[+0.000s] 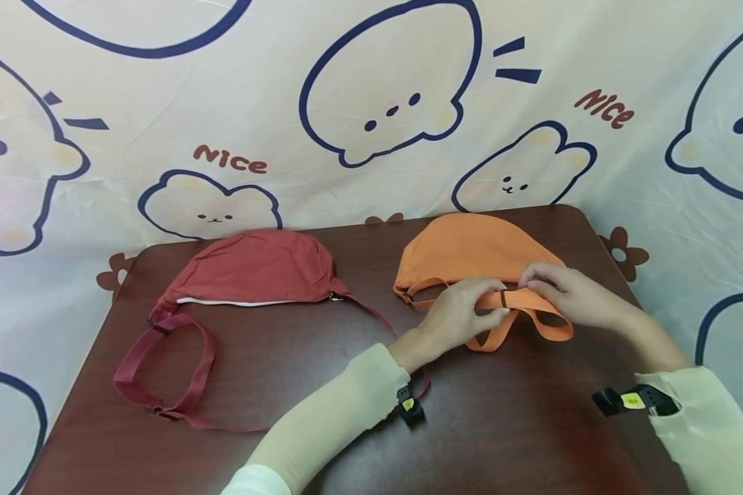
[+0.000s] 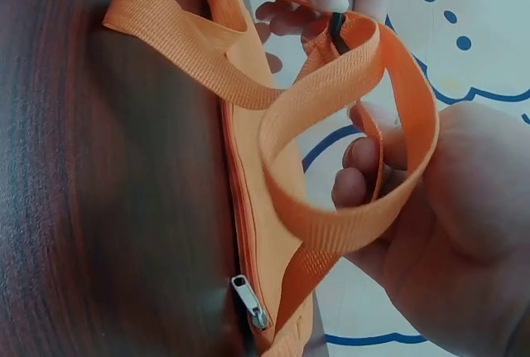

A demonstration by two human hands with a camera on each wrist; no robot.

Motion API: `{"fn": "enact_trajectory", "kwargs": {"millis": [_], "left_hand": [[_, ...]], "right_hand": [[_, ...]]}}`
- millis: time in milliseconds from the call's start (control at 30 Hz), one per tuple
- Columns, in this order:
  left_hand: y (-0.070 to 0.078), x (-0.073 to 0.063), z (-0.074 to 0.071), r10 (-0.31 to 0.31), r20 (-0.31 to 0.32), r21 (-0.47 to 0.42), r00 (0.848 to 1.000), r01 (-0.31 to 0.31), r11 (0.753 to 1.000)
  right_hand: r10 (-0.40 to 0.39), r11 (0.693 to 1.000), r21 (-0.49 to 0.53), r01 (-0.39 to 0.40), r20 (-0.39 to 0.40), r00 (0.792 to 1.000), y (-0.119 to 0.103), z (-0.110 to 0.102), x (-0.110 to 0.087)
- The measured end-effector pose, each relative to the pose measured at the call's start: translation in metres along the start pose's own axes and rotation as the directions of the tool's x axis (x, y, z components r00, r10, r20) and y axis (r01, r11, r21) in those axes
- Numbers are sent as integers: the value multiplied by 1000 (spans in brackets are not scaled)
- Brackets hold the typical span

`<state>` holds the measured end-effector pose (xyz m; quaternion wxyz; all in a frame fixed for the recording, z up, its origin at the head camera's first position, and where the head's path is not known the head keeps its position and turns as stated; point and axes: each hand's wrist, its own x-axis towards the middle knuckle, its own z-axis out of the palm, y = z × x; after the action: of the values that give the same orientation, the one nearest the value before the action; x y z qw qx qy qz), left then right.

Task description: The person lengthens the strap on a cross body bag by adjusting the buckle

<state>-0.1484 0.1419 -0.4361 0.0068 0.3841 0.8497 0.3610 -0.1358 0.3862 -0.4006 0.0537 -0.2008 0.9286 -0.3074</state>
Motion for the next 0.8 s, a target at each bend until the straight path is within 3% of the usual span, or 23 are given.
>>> {"fn": "enact_trajectory", "kwargs": {"millis": [233, 367, 467, 567, 700, 800], "left_hand": [[0, 1, -1, 23, -16, -7, 1000, -23, 1000], [0, 0, -1, 10, -16, -6, 1000, -10, 1000], [0, -1, -1, -10, -7, -7, 1000, 10, 1000], [0, -1, -1, -22, 6, -14, 1000, 22, 1000], [-1, -1, -1, -26, 6, -27, 1000, 26, 999], [-1, 0, -1, -24, 1, -36, 1000, 24, 999]], "right_hand": [[-20, 999, 32, 21, -28, 999, 9, -3, -9], [64, 992, 112, -60, -33, 997, 12, -8, -17], [204, 932, 295, -209, 48, 978, 9, -12, -24], [256, 883, 379, -279, 110, 960, 5, -14, -30], [160, 940, 295, -171, 59, 985, 4, -14, -30], [98, 967, 235, -97, 6, 995, 5, -13, -29]]}}
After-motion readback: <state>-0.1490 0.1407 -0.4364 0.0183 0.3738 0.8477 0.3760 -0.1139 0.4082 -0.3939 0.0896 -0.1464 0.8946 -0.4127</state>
